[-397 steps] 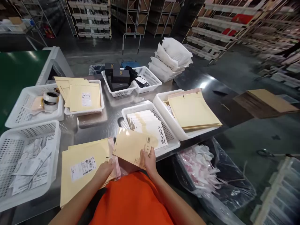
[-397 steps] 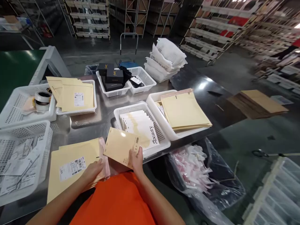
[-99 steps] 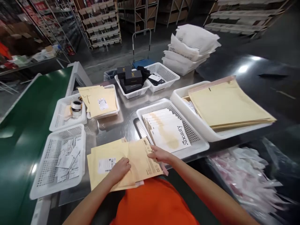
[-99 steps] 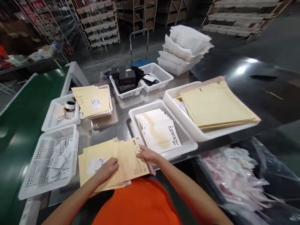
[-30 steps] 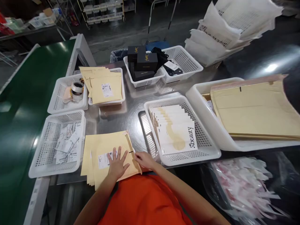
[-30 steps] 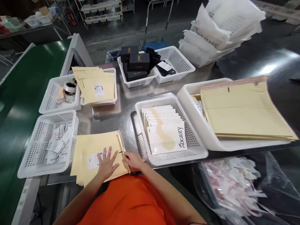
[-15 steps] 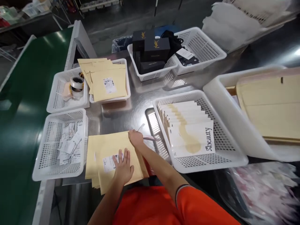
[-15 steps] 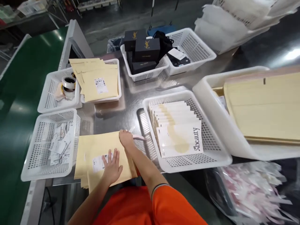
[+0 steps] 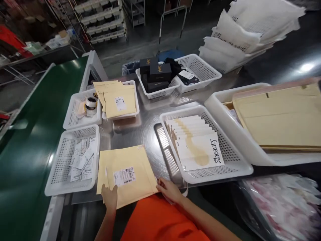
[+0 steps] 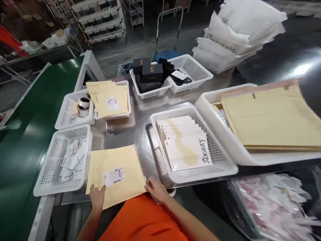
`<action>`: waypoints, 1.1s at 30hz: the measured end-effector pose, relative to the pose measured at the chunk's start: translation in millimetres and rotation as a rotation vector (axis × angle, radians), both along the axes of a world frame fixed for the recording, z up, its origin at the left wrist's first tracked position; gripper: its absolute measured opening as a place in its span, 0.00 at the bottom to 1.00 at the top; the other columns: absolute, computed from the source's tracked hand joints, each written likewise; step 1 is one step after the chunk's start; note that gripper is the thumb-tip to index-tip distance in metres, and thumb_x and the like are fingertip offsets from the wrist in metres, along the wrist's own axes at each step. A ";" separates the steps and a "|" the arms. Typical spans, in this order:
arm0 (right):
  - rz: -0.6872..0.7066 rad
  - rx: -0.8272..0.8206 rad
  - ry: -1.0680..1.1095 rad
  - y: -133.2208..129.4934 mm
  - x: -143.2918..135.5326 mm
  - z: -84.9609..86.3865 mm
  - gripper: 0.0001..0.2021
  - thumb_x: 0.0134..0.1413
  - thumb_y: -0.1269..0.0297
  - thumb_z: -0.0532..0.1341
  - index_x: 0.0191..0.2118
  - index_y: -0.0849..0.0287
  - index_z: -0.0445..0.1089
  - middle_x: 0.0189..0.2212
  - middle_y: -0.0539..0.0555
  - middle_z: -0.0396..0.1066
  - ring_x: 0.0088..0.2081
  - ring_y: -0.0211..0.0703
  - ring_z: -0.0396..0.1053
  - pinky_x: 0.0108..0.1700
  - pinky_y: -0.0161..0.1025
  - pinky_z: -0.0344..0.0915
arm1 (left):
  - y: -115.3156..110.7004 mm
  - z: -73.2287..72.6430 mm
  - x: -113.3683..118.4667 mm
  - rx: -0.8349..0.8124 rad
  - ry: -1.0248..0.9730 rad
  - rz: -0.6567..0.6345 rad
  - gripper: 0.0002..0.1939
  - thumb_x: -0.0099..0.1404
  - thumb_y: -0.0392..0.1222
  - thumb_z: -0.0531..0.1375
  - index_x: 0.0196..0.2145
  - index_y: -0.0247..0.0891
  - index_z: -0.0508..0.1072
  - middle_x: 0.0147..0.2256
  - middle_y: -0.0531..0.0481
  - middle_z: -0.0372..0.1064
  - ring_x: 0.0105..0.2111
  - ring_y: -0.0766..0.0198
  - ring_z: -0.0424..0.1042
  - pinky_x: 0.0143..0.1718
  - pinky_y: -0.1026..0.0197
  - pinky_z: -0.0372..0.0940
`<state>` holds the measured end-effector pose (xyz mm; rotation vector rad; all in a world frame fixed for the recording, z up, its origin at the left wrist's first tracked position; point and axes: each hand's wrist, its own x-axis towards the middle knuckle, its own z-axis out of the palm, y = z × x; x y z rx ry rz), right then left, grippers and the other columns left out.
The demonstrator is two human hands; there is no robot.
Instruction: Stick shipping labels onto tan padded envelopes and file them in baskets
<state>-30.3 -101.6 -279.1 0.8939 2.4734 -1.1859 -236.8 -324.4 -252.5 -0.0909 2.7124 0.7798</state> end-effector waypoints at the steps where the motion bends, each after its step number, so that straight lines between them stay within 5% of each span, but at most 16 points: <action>1: 0.027 0.012 -0.007 0.5 -1.7 1.1 0.12 0.61 0.61 0.51 0.35 0.58 0.70 0.33 0.54 0.75 0.36 0.45 0.71 0.34 0.35 0.57 | -9.9 3.0 -1.7 0.039 -0.062 0.008 0.35 0.60 0.50 0.52 0.59 0.22 0.57 0.49 0.27 0.70 0.54 0.39 0.67 0.51 0.39 0.63; 4: 0.045 0.047 -0.001 2.1 -0.3 9.1 0.14 0.60 0.64 0.51 0.31 0.59 0.71 0.33 0.56 0.75 0.37 0.47 0.72 0.34 0.36 0.56 | -24.2 13.0 -1.6 0.361 -0.337 -0.023 0.26 0.58 0.53 0.54 0.48 0.35 0.72 0.40 0.39 0.77 0.42 0.46 0.76 0.42 0.45 0.70; 8: -0.124 0.067 0.049 13.8 5.1 36.4 0.15 0.60 0.58 0.50 0.29 0.57 0.71 0.27 0.53 0.74 0.32 0.46 0.71 0.31 0.36 0.54 | -6.0 50.8 -17.7 0.758 -0.598 -0.002 0.30 0.53 0.54 0.61 0.52 0.40 0.70 0.43 0.42 0.77 0.47 0.44 0.73 0.45 0.41 0.69; 13: -0.327 0.086 0.149 31.0 7.6 85.4 0.16 0.58 0.55 0.50 0.28 0.55 0.69 0.24 0.51 0.71 0.29 0.43 0.69 0.30 0.35 0.56 | 70.3 144.3 -99.2 0.981 -0.395 0.011 0.20 0.64 0.39 0.52 0.54 0.39 0.66 0.39 0.49 0.77 0.47 0.53 0.73 0.46 0.47 0.70; 16: -0.365 0.071 0.225 30.7 10.7 103.5 0.17 0.57 0.53 0.49 0.27 0.55 0.68 0.22 0.49 0.69 0.26 0.42 0.67 0.27 0.34 0.56 | 125.3 175.6 -138.6 1.074 -0.367 -0.029 0.14 0.69 0.38 0.47 0.47 0.38 0.68 0.39 0.49 0.76 0.45 0.64 0.74 0.47 0.58 0.70; 18: -0.385 0.055 0.271 28.0 15.3 106.4 0.16 0.56 0.52 0.50 0.27 0.54 0.69 0.21 0.48 0.68 0.25 0.42 0.67 0.26 0.34 0.57 | 153.3 171.4 -140.8 1.010 -0.450 -0.094 0.12 0.69 0.37 0.47 0.39 0.35 0.69 0.36 0.46 0.75 0.41 0.65 0.75 0.46 0.59 0.70; 21: -0.452 0.064 0.323 31.5 28.7 100.8 0.17 0.55 0.51 0.51 0.26 0.54 0.69 0.20 0.48 0.69 0.26 0.42 0.68 0.27 0.34 0.60 | 173.1 135.9 -108.0 0.823 -0.563 -0.212 0.07 0.65 0.36 0.51 0.34 0.34 0.69 0.33 0.44 0.74 0.34 0.63 0.76 0.43 0.57 0.71; 25: -0.629 0.104 0.390 68.5 60.1 97.4 0.19 0.56 0.50 0.49 0.33 0.56 0.72 0.24 0.51 0.72 0.26 0.44 0.70 0.29 0.36 0.65 | 159.1 77.8 -40.0 0.495 -0.571 -0.437 0.08 0.62 0.42 0.54 0.33 0.36 0.70 0.34 0.43 0.73 0.37 0.55 0.75 0.43 0.49 0.69; 28: -0.755 0.305 0.296 115.7 85.1 104.8 0.21 0.60 0.58 0.45 0.47 0.60 0.70 0.36 0.57 0.74 0.35 0.46 0.73 0.36 0.39 0.68 | 132.8 48.9 -2.9 0.251 -0.466 -0.635 0.01 0.56 0.35 0.59 0.27 0.36 0.70 0.38 0.40 0.71 0.49 0.46 0.69 0.54 0.45 0.59; 30: -0.781 0.448 0.144 147.5 96.4 106.7 0.19 0.59 0.67 0.46 0.50 0.63 0.68 0.45 0.62 0.72 0.45 0.48 0.71 0.46 0.41 0.66 | 117.5 34.9 10.0 0.003 -0.331 -0.897 0.08 0.54 0.29 0.56 0.32 0.35 0.73 0.45 0.38 0.69 0.54 0.44 0.63 0.57 0.47 0.54; 33: -0.823 0.454 -0.048 184.1 101.9 95.9 0.17 0.55 0.68 0.56 0.48 0.70 0.68 0.47 0.70 0.69 0.50 0.55 0.68 0.49 0.45 0.63 | 108.0 16.7 16.9 -0.464 0.009 -1.361 0.28 0.57 0.24 0.47 0.53 0.34 0.69 0.59 0.37 0.60 0.57 0.47 0.62 0.52 0.50 0.60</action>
